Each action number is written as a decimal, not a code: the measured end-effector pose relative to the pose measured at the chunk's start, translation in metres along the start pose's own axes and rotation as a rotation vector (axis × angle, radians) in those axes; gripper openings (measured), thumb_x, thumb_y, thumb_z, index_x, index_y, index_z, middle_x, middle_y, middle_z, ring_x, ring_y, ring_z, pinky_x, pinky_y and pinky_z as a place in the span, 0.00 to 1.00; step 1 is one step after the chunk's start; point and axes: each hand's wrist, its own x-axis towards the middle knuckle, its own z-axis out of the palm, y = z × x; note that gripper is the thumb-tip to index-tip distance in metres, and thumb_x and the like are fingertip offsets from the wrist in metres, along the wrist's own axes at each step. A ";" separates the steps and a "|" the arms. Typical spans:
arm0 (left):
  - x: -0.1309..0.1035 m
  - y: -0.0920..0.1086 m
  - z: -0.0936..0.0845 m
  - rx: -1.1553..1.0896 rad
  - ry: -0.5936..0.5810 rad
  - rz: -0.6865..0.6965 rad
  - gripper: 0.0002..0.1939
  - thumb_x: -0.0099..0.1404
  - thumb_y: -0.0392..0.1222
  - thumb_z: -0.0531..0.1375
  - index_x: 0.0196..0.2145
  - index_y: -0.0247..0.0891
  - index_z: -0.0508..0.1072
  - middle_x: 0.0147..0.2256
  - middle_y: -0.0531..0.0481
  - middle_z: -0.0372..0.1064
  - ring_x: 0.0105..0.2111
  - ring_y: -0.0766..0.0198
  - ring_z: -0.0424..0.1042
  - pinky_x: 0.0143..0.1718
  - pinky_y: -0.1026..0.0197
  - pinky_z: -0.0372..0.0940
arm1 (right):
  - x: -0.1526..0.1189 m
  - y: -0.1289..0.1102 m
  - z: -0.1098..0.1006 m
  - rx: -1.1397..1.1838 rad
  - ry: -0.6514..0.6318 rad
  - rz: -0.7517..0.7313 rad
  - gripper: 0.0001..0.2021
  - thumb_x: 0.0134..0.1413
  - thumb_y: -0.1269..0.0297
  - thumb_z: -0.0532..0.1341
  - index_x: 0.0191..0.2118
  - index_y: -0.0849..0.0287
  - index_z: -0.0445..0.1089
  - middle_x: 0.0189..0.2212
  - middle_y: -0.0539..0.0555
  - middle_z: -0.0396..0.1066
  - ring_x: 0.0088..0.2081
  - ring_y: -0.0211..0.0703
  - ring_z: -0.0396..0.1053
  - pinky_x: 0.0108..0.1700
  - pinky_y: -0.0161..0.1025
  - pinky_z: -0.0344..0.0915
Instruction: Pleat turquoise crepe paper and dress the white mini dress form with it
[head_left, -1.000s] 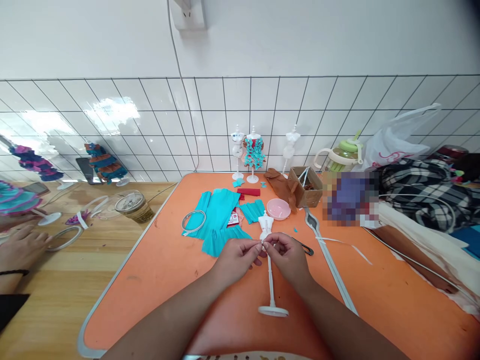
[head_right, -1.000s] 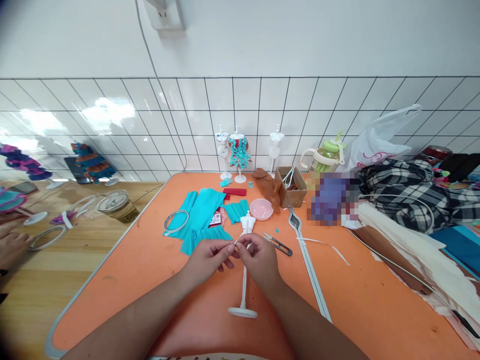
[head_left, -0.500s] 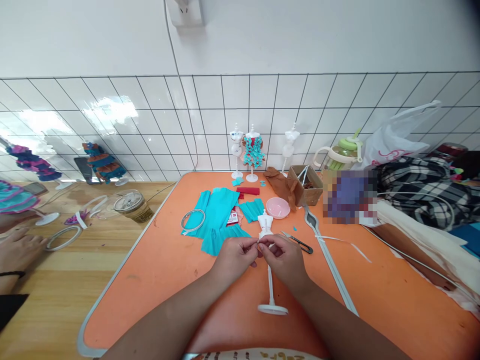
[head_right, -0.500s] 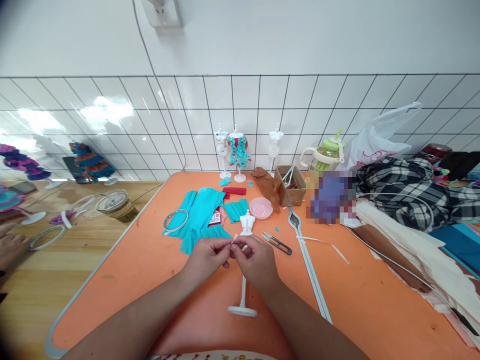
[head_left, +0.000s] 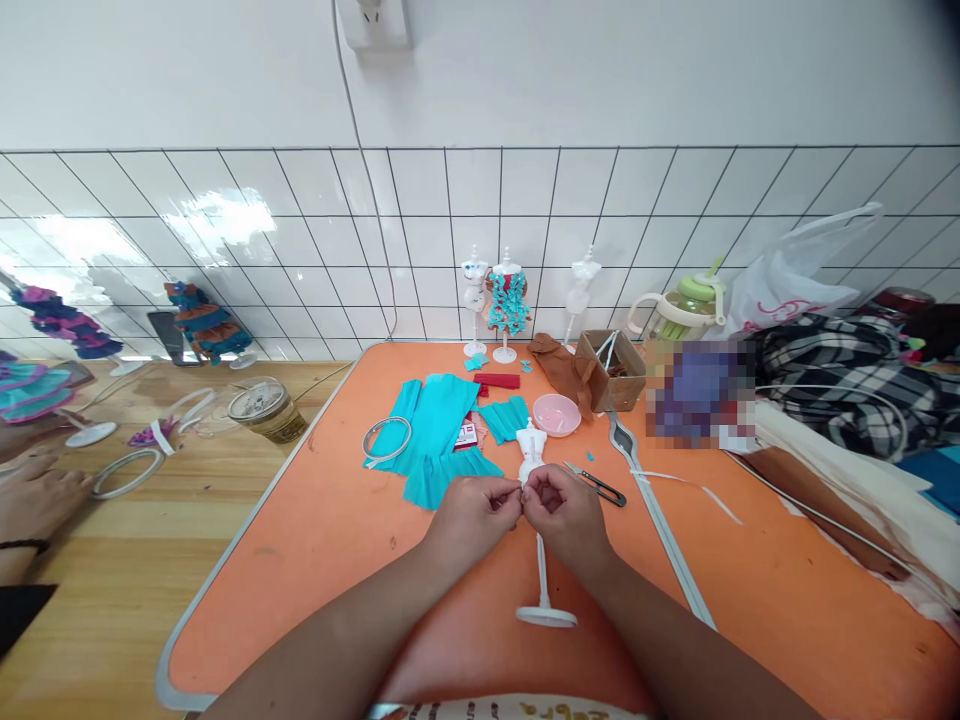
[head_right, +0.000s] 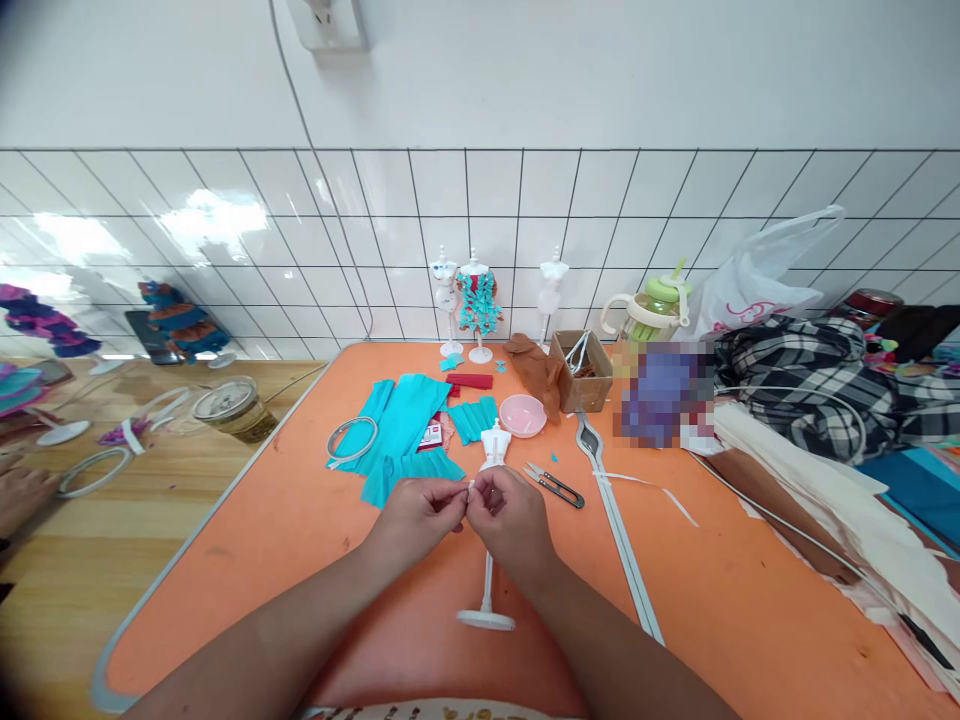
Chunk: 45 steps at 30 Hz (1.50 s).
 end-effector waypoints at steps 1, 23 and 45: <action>0.000 0.000 0.000 -0.028 0.005 -0.010 0.13 0.60 0.38 0.53 0.23 0.37 0.74 0.19 0.53 0.69 0.22 0.67 0.68 0.24 0.67 0.58 | 0.001 0.000 -0.001 0.068 -0.030 0.044 0.04 0.49 0.65 0.57 0.26 0.58 0.63 0.21 0.47 0.64 0.22 0.35 0.62 0.24 0.32 0.59; 0.008 -0.005 -0.017 -1.170 0.034 -0.191 0.06 0.55 0.37 0.61 0.25 0.32 0.71 0.37 0.42 0.76 0.38 0.57 0.76 0.37 0.62 0.68 | 0.013 0.014 -0.014 0.541 -0.199 0.338 0.09 0.49 0.58 0.58 0.26 0.58 0.61 0.12 0.41 0.56 0.14 0.30 0.52 0.16 0.28 0.52; 0.011 -0.003 -0.032 -1.377 0.066 -0.379 0.08 0.60 0.32 0.57 0.29 0.29 0.75 0.37 0.39 0.77 0.38 0.60 0.77 0.38 0.68 0.71 | 0.112 -0.016 -0.130 0.266 0.370 -0.066 0.10 0.45 0.59 0.65 0.33 0.57 0.68 0.29 0.52 0.74 0.32 0.44 0.75 0.34 0.40 0.72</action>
